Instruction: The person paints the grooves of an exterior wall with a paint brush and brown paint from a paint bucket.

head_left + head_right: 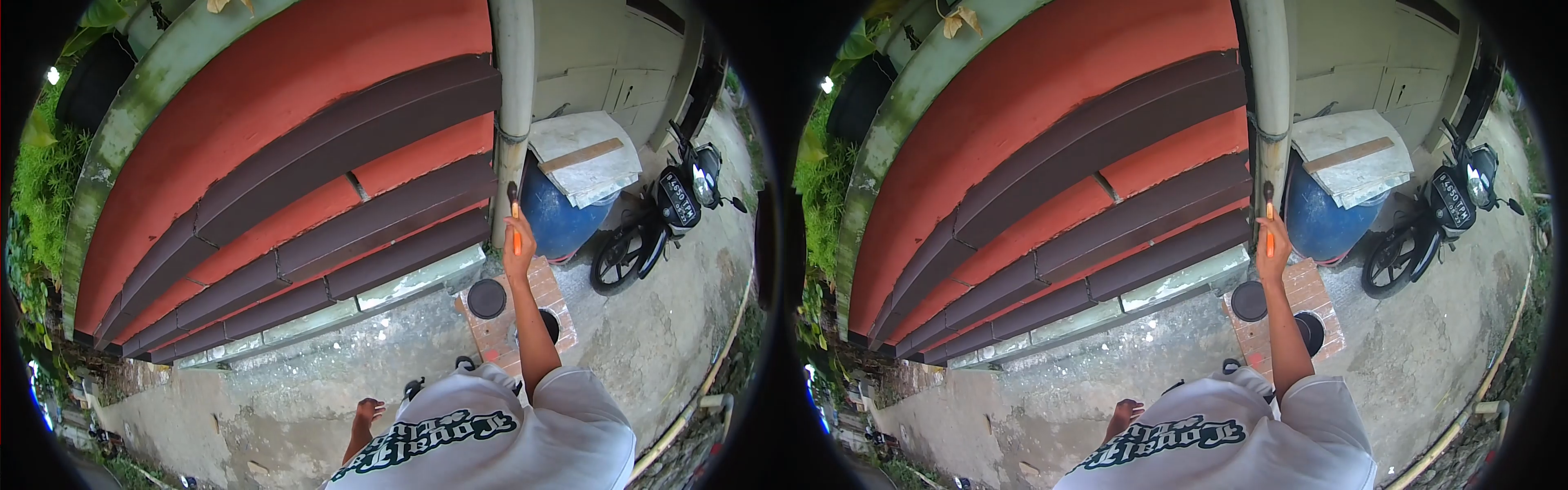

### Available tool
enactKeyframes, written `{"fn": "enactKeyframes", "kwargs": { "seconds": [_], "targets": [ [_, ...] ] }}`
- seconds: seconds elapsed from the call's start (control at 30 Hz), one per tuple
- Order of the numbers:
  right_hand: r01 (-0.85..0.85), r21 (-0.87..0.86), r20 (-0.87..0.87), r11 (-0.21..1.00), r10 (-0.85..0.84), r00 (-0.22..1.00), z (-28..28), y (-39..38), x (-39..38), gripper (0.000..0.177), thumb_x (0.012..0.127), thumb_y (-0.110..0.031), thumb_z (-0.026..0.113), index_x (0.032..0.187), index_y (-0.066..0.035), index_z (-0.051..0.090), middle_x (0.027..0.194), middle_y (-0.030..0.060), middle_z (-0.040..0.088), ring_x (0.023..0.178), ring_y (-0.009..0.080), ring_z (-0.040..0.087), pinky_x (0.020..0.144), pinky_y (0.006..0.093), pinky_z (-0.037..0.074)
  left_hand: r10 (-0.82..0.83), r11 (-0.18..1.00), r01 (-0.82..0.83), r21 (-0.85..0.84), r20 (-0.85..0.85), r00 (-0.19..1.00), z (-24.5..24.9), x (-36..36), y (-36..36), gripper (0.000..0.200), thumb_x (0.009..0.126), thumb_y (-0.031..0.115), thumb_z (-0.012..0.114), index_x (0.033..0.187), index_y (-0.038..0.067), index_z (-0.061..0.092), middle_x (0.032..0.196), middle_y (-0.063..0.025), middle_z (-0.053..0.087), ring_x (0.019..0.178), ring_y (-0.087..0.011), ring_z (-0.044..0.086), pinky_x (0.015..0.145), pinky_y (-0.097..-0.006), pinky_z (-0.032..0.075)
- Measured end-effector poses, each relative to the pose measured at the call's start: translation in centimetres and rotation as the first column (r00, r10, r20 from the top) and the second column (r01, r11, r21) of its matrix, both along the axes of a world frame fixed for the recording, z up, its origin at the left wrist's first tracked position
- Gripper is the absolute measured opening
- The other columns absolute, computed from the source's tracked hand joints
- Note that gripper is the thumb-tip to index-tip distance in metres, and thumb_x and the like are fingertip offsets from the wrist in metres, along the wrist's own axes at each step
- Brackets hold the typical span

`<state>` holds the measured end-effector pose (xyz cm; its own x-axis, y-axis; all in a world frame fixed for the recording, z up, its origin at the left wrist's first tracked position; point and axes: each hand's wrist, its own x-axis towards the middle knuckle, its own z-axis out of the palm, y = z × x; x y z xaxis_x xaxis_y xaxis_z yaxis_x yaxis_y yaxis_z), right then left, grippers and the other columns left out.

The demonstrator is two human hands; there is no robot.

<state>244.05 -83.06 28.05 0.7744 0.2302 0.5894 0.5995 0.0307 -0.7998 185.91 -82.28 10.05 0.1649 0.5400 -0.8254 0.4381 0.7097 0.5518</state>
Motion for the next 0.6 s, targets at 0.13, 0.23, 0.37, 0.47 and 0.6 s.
{"fn": "enactKeyframes", "kwargs": {
  "seconds": [0.13,0.23,0.37,0.47,0.6],
  "targets": [
    [-0.008,-0.028,0.073,1.000,0.010,0.997,-0.4,2.7,-3.4,0.016,0.091,0.001,0.059,0.100,-0.004,0.071,0.136,0.0271,0.057,0.124,0.0394,0.058,0.098,0.0391,0.048,-0.169,0.977,0.164,0.135,0.028,0.985,0.8,-0.8,-1.1,0.027,0.093,0.019,0.044,0.111,0.005,0.058,0.114,-0.0112,0.070,0.099,-0.0281,0.067,0.082,-0.0424,0.051],
    [-0.095,-0.043,0.041,0.995,0.097,0.994,-0.6,5.2,-9.1,0.016,0.090,0.001,0.062,0.100,-0.007,0.071,0.141,0.0274,0.052,0.128,0.0402,0.055,0.099,0.0394,0.048,-0.308,0.895,0.290,0.339,0.000,0.951,1.1,-1.4,-2.2,0.028,0.093,0.019,0.043,0.112,0.005,0.058,0.115,-0.0113,0.070,0.099,-0.0281,0.067,0.082,-0.0426,0.051],
    [-0.339,-0.067,0.027,0.938,0.341,0.940,-0.7,6.9,-16.6,0.017,0.089,0.000,0.065,0.101,-0.009,0.070,0.144,0.0255,0.050,0.129,0.0381,0.054,0.099,0.0393,0.050,-0.255,0.925,0.259,0.279,-0.049,0.966,1.7,-1.3,-2.1,0.030,0.093,0.019,0.043,0.114,0.004,0.058,0.115,-0.0114,0.070,0.100,-0.0283,0.067,0.082,-0.0424,0.050],
    [-0.605,-0.084,0.054,0.792,0.610,0.790,-0.2,8.0,-21.0,0.019,0.088,0.000,0.065,0.105,-0.010,0.069,0.146,0.0236,0.048,0.131,0.0367,0.053,0.098,0.0388,0.051,-0.230,0.943,0.221,0.249,0.009,0.973,1.1,-1.8,-1.6,0.030,0.093,0.019,0.044,0.114,0.004,0.058,0.115,-0.0115,0.070,0.100,-0.0282,0.067,0.082,-0.0422,0.050],
    [-0.723,-0.121,0.026,0.681,0.730,0.683,1.6,8.7,-23.7,0.022,0.088,0.000,0.065,0.107,-0.010,0.068,0.148,0.0230,0.046,0.134,0.0363,0.050,0.099,0.0387,0.050,-0.279,0.922,0.264,0.284,0.013,0.960,0.2,-2.5,-1.1,0.028,0.092,0.020,0.045,0.112,0.005,0.057,0.113,-0.0119,0.070,0.099,-0.0281,0.067,0.082,-0.0427,0.050]
  ]
}}
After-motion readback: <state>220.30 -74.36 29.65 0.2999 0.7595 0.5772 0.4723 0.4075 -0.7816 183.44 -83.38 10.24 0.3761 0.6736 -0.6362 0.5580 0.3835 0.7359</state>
